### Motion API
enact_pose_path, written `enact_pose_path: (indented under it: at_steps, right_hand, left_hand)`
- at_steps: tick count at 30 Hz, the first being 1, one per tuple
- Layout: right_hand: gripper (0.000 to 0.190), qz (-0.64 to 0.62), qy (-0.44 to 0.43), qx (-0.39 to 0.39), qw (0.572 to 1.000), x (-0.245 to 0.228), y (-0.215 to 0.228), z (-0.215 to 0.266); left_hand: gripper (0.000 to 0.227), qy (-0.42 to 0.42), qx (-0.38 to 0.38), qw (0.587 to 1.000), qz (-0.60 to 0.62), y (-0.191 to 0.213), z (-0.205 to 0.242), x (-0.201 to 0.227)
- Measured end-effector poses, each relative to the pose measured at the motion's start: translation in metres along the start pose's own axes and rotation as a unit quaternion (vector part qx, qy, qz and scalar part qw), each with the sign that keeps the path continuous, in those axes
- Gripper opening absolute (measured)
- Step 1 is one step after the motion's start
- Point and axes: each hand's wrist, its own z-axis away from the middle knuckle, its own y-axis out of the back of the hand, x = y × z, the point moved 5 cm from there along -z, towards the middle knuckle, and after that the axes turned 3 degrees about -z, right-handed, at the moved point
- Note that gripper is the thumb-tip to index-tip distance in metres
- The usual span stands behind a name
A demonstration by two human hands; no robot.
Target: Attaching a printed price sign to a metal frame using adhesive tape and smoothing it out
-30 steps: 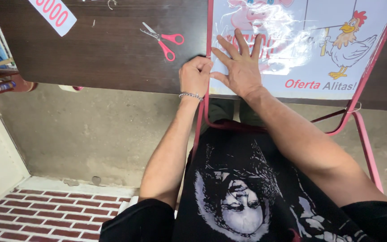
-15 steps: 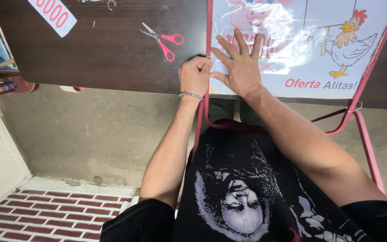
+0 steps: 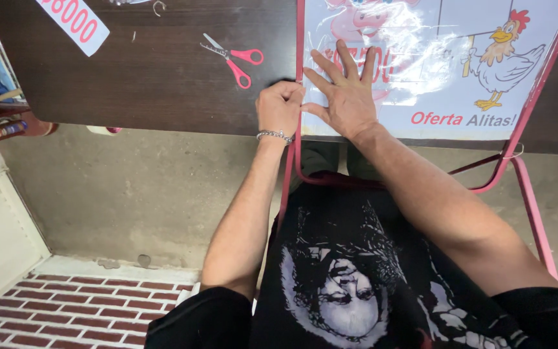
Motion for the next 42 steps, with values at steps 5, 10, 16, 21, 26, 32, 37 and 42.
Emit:
enact_pose_path:
  at_steps: [5, 10, 16, 21, 26, 32, 37, 42]
  right_hand:
    - [0.073, -0.003, 0.006, 0.008, 1.0, -0.001, 0.002, -0.001]
    - [0.093, -0.017, -0.013, -0.027, 0.999, -0.003, 0.002, 0.002]
    - [0.089, -0.077, -0.023, 0.011, 0.997, 0.003, 0.011, 0.005]
    - [0.065, -0.053, -0.12, -0.015, 0.991, 0.01, -0.018, 0.01]
    - [0.025, -0.199, -0.224, -0.101, 0.949, 0.002, -0.007, -0.006]
    - [0.036, -0.313, -0.301, -0.057, 0.899, 0.017, -0.024, 0.006]
    - [0.026, -0.376, -0.355, -0.043, 0.855, 0.025, -0.023, 0.011]
    - [0.014, -0.408, -0.393, -0.073, 0.821, 0.007, -0.006, 0.006]
  left_hand:
    - [0.012, -0.029, -0.027, 0.999, -0.032, 0.005, -0.001, 0.014]
    - [0.009, -0.044, -0.034, 0.995, -0.077, 0.007, 0.002, 0.012]
    - [0.018, 0.031, -0.071, 0.994, -0.077, 0.012, -0.002, 0.019]
    - [0.017, 0.068, -0.093, 0.99, -0.083, 0.01, -0.004, 0.025]
    - [0.013, 0.079, -0.098, 0.991, -0.04, -0.01, -0.018, -0.004]
    - [0.035, 0.137, -0.067, 0.985, 0.08, 0.013, 0.005, 0.019]
    - [0.041, -0.096, -0.02, 0.988, -0.115, 0.024, 0.0, 0.01]
    - [0.054, -0.27, -0.06, 0.941, -0.196, 0.017, 0.0, 0.021]
